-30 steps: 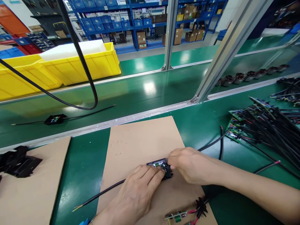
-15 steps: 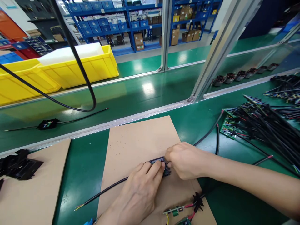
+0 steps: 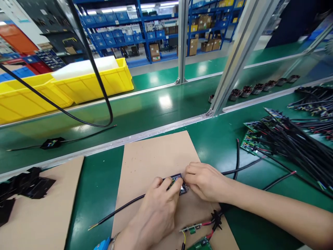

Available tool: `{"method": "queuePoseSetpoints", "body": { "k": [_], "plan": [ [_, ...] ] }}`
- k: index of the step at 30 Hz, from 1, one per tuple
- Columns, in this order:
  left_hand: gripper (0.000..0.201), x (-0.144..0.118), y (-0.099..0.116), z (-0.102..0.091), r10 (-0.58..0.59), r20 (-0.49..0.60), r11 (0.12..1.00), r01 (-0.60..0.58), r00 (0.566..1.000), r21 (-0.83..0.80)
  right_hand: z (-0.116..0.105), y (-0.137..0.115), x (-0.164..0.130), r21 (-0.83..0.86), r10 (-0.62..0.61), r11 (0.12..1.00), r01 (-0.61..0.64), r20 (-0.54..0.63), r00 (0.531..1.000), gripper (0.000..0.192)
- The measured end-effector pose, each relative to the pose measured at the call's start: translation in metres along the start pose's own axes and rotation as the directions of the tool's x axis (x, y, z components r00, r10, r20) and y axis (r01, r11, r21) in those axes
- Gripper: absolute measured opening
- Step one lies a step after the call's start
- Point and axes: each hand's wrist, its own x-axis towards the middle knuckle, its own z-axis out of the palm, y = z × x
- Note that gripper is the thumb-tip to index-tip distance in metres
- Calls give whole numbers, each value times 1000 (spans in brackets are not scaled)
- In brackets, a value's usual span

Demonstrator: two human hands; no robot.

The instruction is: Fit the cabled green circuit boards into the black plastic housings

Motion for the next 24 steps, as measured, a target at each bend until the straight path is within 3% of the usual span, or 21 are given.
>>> {"method": "queuePoseSetpoints", "body": {
  "k": [5,9,11,14,17,19,21,24],
  "plan": [
    [59,-8,-10,9,-204,-173,967,170,964,-190,-1,1,-1,10,-6,1000,6,-30,1000,15],
    [62,-14,-12,23,-232,-170,953,189,958,-236,-5,-4,3,-10,14,1000,-14,19,1000,17],
    [58,-18,-23,18,-246,-157,952,207,956,-226,-13,1,9,-37,20,999,-18,58,998,16],
    [53,-16,-68,-15,-303,-161,949,283,939,-137,-41,30,31,-123,66,990,-62,24,998,29],
    [50,5,-142,-58,-395,-208,918,391,895,-62,-86,80,69,-211,166,959,-189,-119,979,26],
    [51,25,-188,-74,-448,-238,891,453,862,-39,-113,112,94,-264,229,919,-292,-244,942,26],
    [54,40,-217,-72,-493,-250,864,502,833,-30,-128,135,113,-293,282,872,-392,-354,892,33],
    [53,31,-218,-46,-542,-265,830,558,797,-19,-122,143,114,-306,275,860,-408,-394,877,39]
  ]
}}
